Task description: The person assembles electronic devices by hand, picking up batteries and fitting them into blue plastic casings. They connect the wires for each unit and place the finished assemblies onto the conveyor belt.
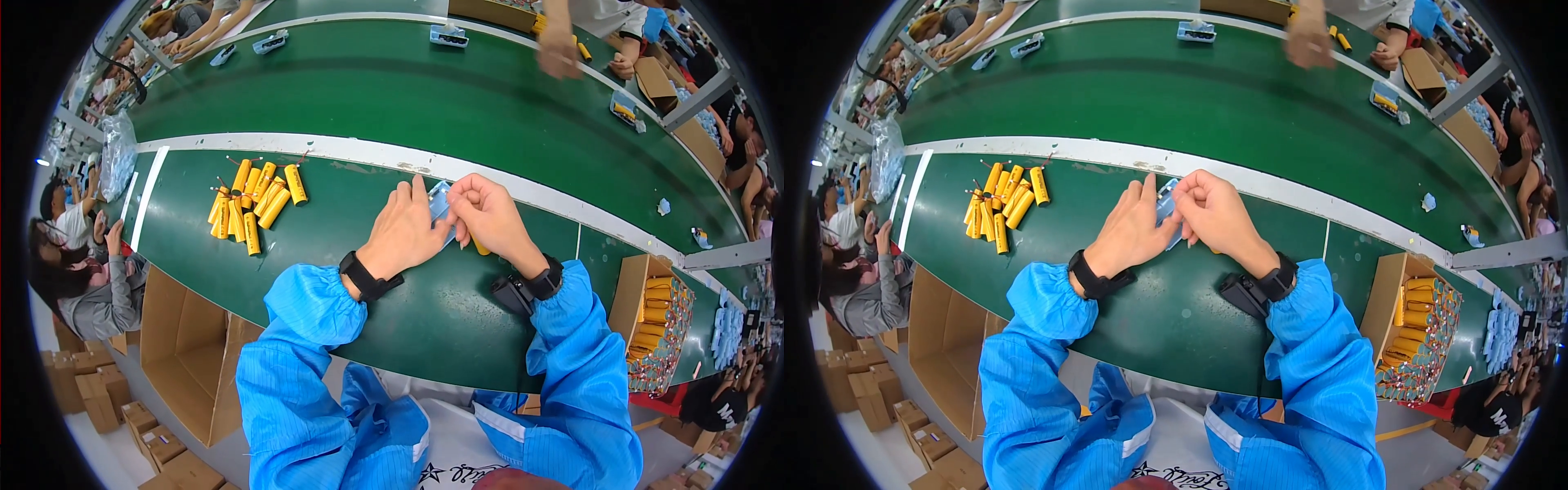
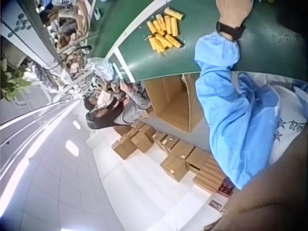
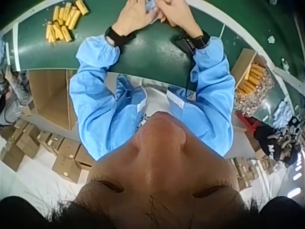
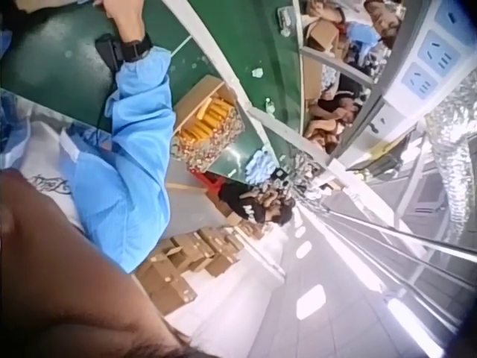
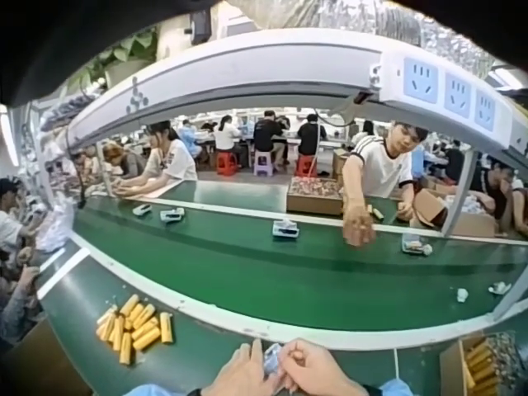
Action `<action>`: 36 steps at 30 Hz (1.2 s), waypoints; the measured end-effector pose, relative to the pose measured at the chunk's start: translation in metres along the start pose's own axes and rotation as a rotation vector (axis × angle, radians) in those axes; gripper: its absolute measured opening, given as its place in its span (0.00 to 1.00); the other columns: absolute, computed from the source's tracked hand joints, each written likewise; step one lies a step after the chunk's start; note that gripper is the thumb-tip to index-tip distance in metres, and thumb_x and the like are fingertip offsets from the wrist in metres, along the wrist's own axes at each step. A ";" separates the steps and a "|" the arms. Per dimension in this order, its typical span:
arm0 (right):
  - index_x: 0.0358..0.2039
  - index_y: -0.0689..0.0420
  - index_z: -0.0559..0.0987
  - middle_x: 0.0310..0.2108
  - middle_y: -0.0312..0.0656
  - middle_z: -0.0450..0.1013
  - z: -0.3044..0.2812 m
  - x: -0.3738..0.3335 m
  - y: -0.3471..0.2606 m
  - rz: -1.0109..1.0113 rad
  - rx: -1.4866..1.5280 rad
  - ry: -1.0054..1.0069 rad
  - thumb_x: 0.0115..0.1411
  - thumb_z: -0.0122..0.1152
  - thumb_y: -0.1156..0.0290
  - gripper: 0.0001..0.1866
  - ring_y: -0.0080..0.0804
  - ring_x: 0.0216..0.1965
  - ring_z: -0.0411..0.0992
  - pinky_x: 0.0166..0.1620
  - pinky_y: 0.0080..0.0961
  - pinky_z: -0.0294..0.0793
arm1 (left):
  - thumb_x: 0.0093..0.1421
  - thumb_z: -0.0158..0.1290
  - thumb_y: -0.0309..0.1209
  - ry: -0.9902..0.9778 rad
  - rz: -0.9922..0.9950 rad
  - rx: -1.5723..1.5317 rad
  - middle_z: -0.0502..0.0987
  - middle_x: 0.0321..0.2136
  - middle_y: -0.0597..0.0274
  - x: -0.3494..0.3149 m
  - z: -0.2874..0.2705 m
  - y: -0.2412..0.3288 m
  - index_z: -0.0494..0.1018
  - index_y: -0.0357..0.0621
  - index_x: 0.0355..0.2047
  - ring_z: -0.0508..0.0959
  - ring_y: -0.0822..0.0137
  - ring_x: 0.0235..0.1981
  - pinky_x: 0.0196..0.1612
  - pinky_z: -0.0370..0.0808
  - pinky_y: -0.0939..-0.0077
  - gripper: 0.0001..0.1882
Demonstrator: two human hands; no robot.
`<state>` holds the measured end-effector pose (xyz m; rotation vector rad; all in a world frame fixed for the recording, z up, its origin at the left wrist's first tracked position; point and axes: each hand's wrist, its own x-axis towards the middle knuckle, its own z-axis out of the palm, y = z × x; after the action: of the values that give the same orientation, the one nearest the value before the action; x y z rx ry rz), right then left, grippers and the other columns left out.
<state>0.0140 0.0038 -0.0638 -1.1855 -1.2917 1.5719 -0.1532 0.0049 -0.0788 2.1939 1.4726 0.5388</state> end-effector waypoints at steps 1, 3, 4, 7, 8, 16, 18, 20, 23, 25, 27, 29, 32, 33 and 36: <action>0.35 0.62 0.70 0.22 0.38 0.72 0.002 0.000 0.000 0.016 -0.065 0.004 0.64 0.50 0.73 0.05 0.20 0.17 0.69 0.19 0.17 0.70 | 0.53 0.53 0.36 -0.007 -0.003 0.002 0.69 0.38 0.34 0.000 0.000 0.001 0.57 0.16 0.52 0.72 0.43 0.41 0.44 0.72 0.58 0.36; 0.35 0.62 0.70 0.22 0.37 0.72 0.004 -0.001 0.001 -0.007 -0.101 0.016 0.64 0.50 0.73 0.05 0.19 0.17 0.69 0.19 0.17 0.69 | 0.52 0.54 0.36 -0.021 -0.006 0.004 0.69 0.39 0.33 0.000 -0.001 0.002 0.54 0.13 0.53 0.71 0.43 0.42 0.45 0.71 0.58 0.38; 0.35 0.62 0.70 0.22 0.37 0.72 0.005 -0.001 0.001 -0.035 -0.137 0.028 0.64 0.50 0.73 0.05 0.19 0.17 0.69 0.19 0.16 0.68 | 0.52 0.54 0.36 -0.024 -0.009 0.001 0.69 0.39 0.33 0.000 -0.001 0.003 0.54 0.13 0.53 0.71 0.43 0.42 0.45 0.71 0.58 0.38; 0.35 0.62 0.70 0.22 0.36 0.72 0.008 -0.002 0.006 -0.119 -0.180 0.051 0.64 0.51 0.73 0.05 0.17 0.19 0.69 0.18 0.15 0.67 | 0.50 0.53 0.34 -0.044 -0.024 -0.003 0.69 0.39 0.33 0.001 -0.003 0.003 0.53 0.13 0.54 0.71 0.42 0.42 0.46 0.71 0.58 0.39; 0.35 0.62 0.70 0.22 0.36 0.72 0.008 -0.001 0.008 -0.179 -0.186 0.064 0.64 0.51 0.73 0.05 0.17 0.19 0.69 0.19 0.15 0.67 | 0.50 0.53 0.34 -0.046 -0.028 -0.005 0.69 0.39 0.33 0.001 -0.003 0.003 0.53 0.13 0.54 0.71 0.42 0.42 0.46 0.71 0.58 0.39; 0.35 0.63 0.71 0.22 0.35 0.72 0.005 0.002 0.015 -0.241 -0.252 0.116 0.63 0.53 0.74 0.05 0.15 0.21 0.68 0.20 0.14 0.66 | 0.48 0.51 0.31 -0.070 -0.028 -0.023 0.69 0.40 0.33 -0.002 -0.001 0.006 0.52 0.12 0.55 0.71 0.42 0.43 0.47 0.71 0.58 0.39; 0.35 0.64 0.72 0.22 0.35 0.72 0.006 0.001 0.014 -0.223 -0.278 0.118 0.63 0.53 0.75 0.05 0.15 0.21 0.69 0.20 0.14 0.66 | 0.49 0.51 0.32 -0.077 -0.014 -0.020 0.69 0.40 0.33 -0.002 0.000 0.004 0.52 0.12 0.55 0.71 0.43 0.43 0.47 0.71 0.58 0.39; 0.34 0.65 0.72 0.21 0.35 0.72 0.007 -0.001 0.009 -0.223 -0.367 0.131 0.62 0.54 0.75 0.05 0.16 0.21 0.69 0.22 0.15 0.67 | 0.49 0.51 0.32 -0.081 -0.008 -0.020 0.69 0.41 0.33 -0.002 0.000 0.002 0.52 0.12 0.55 0.71 0.43 0.44 0.48 0.71 0.59 0.39; 0.32 0.65 0.73 0.22 0.36 0.72 0.008 -0.003 0.005 -0.239 -0.406 0.147 0.61 0.55 0.76 0.05 0.18 0.22 0.70 0.25 0.16 0.69 | 0.51 0.51 0.33 -0.071 0.020 -0.014 0.69 0.41 0.33 -0.001 0.001 0.000 0.52 0.13 0.55 0.71 0.42 0.45 0.48 0.71 0.58 0.38; 0.31 0.65 0.73 0.24 0.38 0.73 0.009 -0.004 0.005 -0.275 -0.395 0.165 0.59 0.56 0.76 0.04 0.22 0.24 0.71 0.29 0.19 0.71 | 0.52 0.51 0.33 -0.073 0.027 -0.015 0.69 0.41 0.33 -0.001 0.002 -0.002 0.52 0.13 0.55 0.71 0.42 0.45 0.48 0.71 0.58 0.38; 0.31 0.64 0.73 0.27 0.40 0.73 0.008 -0.002 0.006 -0.366 -0.476 0.181 0.58 0.56 0.76 0.04 0.25 0.26 0.72 0.31 0.21 0.71 | 0.53 0.52 0.33 -0.070 0.043 -0.015 0.70 0.41 0.33 -0.001 0.003 -0.003 0.52 0.13 0.55 0.71 0.42 0.45 0.47 0.71 0.58 0.38; 0.30 0.63 0.74 0.33 0.44 0.74 0.008 -0.001 0.008 -0.551 -0.639 0.211 0.56 0.57 0.77 0.04 0.31 0.31 0.74 0.36 0.25 0.72 | 0.53 0.52 0.33 -0.078 0.045 -0.023 0.70 0.41 0.33 -0.001 0.002 -0.002 0.52 0.13 0.55 0.71 0.42 0.45 0.47 0.71 0.58 0.38; 0.29 0.62 0.75 0.39 0.46 0.72 0.011 -0.003 0.012 -0.537 -0.638 0.234 0.54 0.58 0.77 0.03 0.37 0.39 0.71 0.41 0.30 0.71 | 0.53 0.52 0.33 -0.097 0.047 -0.037 0.70 0.41 0.32 -0.001 0.001 -0.002 0.53 0.13 0.55 0.71 0.42 0.45 0.47 0.71 0.58 0.37; 0.29 0.62 0.75 0.43 0.47 0.71 0.012 -0.004 0.013 -0.529 -0.637 0.245 0.53 0.58 0.77 0.03 0.40 0.42 0.70 0.44 0.32 0.70 | 0.53 0.52 0.32 -0.100 0.053 -0.036 0.70 0.41 0.32 -0.001 0.001 -0.002 0.53 0.13 0.55 0.71 0.42 0.45 0.47 0.71 0.58 0.37; 0.29 0.62 0.75 0.45 0.48 0.69 0.014 -0.005 0.015 -0.502 -0.765 0.267 0.53 0.58 0.76 0.04 0.43 0.46 0.68 0.48 0.34 0.68 | 0.54 0.52 0.32 -0.108 0.062 -0.035 0.70 0.42 0.32 0.000 0.001 -0.004 0.53 0.13 0.55 0.71 0.42 0.45 0.48 0.71 0.58 0.37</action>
<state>0.0014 -0.0073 -0.0771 -1.3034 -1.8872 0.5321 -0.1554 0.0056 -0.0821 2.2119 1.3336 0.4548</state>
